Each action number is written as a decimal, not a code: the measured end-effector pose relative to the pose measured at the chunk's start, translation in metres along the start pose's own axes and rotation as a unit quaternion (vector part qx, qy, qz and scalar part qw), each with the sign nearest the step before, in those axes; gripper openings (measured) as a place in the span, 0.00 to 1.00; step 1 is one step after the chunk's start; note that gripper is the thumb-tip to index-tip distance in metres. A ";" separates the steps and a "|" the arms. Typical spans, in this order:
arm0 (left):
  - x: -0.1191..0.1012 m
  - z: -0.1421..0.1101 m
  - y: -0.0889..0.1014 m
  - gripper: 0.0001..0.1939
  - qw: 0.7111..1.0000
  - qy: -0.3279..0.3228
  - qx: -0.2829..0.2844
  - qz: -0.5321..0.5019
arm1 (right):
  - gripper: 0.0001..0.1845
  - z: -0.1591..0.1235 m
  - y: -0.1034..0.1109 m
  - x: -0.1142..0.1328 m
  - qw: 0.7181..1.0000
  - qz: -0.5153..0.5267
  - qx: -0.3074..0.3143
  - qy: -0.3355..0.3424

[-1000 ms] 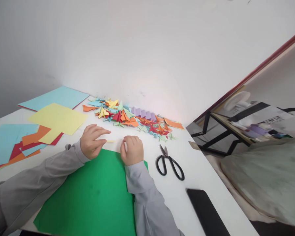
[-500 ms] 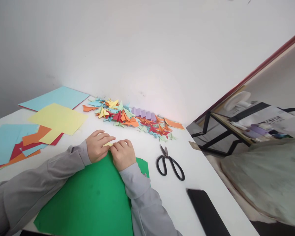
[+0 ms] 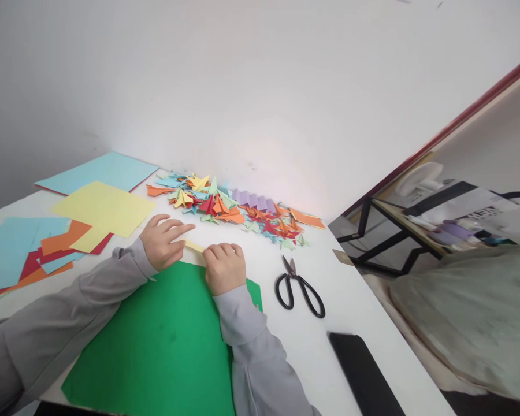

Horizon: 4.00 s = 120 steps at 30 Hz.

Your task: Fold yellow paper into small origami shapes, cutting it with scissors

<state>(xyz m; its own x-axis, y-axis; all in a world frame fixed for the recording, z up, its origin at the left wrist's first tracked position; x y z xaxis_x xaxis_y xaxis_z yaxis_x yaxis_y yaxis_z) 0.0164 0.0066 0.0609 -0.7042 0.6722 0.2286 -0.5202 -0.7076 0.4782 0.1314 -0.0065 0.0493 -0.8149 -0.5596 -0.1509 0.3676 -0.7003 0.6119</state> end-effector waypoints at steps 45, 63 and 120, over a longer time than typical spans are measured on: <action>0.009 -0.043 -0.052 0.11 0.605 0.615 0.082 -0.499 | 0.21 -0.030 -0.041 0.005 0.715 0.491 0.136 -0.478; 0.038 -0.058 -0.049 0.16 0.508 0.724 -0.011 -0.466 | 0.21 -0.028 -0.039 0.010 0.723 0.477 0.134 -0.482; 0.033 -0.063 -0.055 0.06 0.380 0.778 -0.061 -0.496 | 0.19 -0.031 -0.032 -0.022 0.703 0.448 0.017 -0.551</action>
<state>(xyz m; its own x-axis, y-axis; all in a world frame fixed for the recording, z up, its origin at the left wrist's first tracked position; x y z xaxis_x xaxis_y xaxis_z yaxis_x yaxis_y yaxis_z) -0.0089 0.0536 -0.0117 0.4843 -0.2549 -0.8370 -0.8547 -0.3422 -0.3903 0.1512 0.0144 0.0094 -0.1210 -0.0726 0.9900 0.9596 -0.2639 0.0979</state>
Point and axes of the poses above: each hand's wrist, its own z-axis towards the middle knuckle, its own y-axis out of the back of the hand, x = y × z, the point moved 7 cm from there along z, towards the middle knuckle, and after that the axes turned 10 degrees about -x, right-handed, at the moved point
